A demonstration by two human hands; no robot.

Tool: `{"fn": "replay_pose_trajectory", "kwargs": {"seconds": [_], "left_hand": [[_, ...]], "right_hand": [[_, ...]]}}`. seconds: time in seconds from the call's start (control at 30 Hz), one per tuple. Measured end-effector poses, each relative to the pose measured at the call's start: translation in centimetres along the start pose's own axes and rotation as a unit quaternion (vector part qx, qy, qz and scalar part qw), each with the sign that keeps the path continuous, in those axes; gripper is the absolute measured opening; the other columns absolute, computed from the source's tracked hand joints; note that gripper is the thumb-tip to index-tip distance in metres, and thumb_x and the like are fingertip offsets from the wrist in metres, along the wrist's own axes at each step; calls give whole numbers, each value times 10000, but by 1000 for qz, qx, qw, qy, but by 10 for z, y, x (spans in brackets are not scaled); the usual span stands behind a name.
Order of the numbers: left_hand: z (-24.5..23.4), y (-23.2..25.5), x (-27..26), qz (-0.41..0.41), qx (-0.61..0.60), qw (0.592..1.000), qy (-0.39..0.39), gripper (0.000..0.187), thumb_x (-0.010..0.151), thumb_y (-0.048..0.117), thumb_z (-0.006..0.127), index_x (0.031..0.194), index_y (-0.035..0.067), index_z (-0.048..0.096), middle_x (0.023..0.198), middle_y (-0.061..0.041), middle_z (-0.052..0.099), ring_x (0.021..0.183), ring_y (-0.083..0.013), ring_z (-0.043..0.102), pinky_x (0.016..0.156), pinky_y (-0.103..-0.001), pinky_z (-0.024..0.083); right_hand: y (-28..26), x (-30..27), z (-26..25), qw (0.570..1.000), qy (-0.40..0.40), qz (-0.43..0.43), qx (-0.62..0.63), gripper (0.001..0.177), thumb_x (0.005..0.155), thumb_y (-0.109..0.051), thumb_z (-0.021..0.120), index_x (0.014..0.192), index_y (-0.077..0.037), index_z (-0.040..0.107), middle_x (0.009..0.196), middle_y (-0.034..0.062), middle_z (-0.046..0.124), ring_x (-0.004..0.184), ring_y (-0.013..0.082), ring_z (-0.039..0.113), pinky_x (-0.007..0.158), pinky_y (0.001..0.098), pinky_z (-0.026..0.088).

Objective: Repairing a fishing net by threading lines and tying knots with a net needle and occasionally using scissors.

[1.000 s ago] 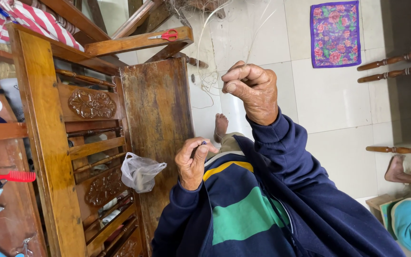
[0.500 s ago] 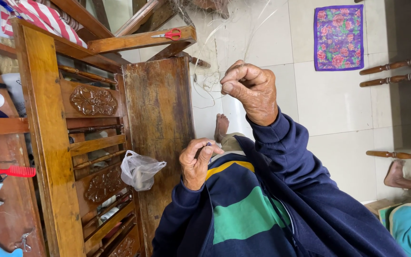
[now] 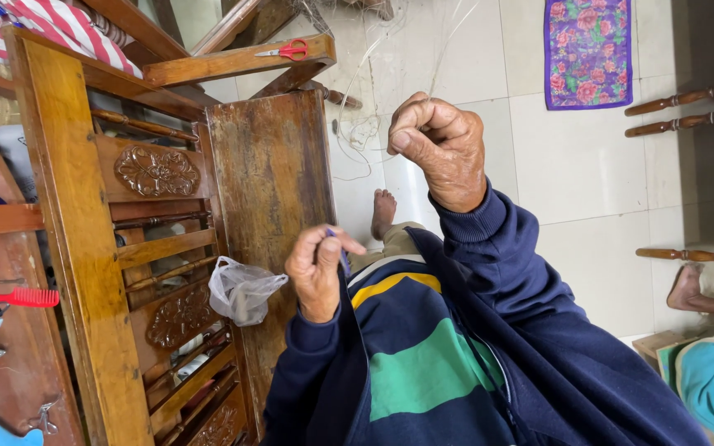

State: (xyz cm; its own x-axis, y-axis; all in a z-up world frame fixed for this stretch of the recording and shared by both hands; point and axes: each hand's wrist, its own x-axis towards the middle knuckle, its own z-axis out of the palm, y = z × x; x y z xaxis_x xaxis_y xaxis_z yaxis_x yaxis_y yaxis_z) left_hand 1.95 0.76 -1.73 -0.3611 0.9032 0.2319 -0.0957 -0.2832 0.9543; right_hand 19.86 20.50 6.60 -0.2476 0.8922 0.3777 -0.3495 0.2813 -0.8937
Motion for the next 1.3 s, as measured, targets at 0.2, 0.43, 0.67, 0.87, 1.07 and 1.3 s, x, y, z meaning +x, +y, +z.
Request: {"fn": "replay_pose_trajectory", "kwargs": {"seconds": [0.2, 0.43, 0.67, 0.87, 1.07, 1.3], "left_hand": [[-6, 17, 32, 40, 18, 996, 76, 331, 1284, 199, 582, 1311, -111, 696, 769, -141, 688, 720, -221, 715, 849, -407, 664], [-22, 54, 55, 118, -12, 989, 86, 309, 1269, 178, 602, 1366, -108, 668, 887, -242, 732, 821, -347, 782, 921, -515, 703], [-18, 84, 65, 150, 35, 984, 92, 330, 1338, 362, 600, 1465, 58, 621, 825, -148, 694, 711, -251, 715, 986, -503, 712], [24, 106, 55, 83, 6, 995, 60, 336, 1320, 367, 603, 1371, 37, 640, 830, -49, 681, 647, -148, 628, 686, -328, 602], [95, 135, 35, -86, -179, 980, -16, 279, 1295, 306, 583, 1385, 45, 620, 947, -101, 706, 743, -204, 656, 733, -337, 582], [157, 116, 43, -254, -454, 853, -47, 215, 1311, 314, 668, 1403, 129, 609, 1414, -350, 799, 1245, -515, 840, 1033, -553, 744]], "right_hand": [[-2, -1, 2, 1000, 13, -21, -5, 194, 1131, -33, 841, 994, 68, 748, 872, 192, 695, 882, 224, 648, 819, 341, 575], [-8, -5, 5, 998, 37, -38, -24, 191, 1140, -48, 842, 999, 51, 759, 869, 169, 701, 867, 215, 641, 808, 332, 562], [-30, -11, 10, 994, 34, 13, -107, 183, 1199, -174, 796, 1081, -42, 749, 982, 94, 731, 886, 202, 714, 840, 329, 626], [-36, -17, 19, 989, 68, -3, -133, 200, 1188, -187, 812, 1073, -37, 747, 980, 94, 715, 885, 199, 694, 863, 329, 602], [-20, -11, 33, 981, 102, -71, -146, 198, 1172, -225, 825, 1089, -61, 750, 933, 93, 721, 887, 199, 660, 857, 345, 593], [9, 10, 15, 971, 44, -198, -122, 129, 1190, -68, 686, 1098, 4, 742, 888, 134, 717, 828, 224, 660, 783, 354, 569]]}}
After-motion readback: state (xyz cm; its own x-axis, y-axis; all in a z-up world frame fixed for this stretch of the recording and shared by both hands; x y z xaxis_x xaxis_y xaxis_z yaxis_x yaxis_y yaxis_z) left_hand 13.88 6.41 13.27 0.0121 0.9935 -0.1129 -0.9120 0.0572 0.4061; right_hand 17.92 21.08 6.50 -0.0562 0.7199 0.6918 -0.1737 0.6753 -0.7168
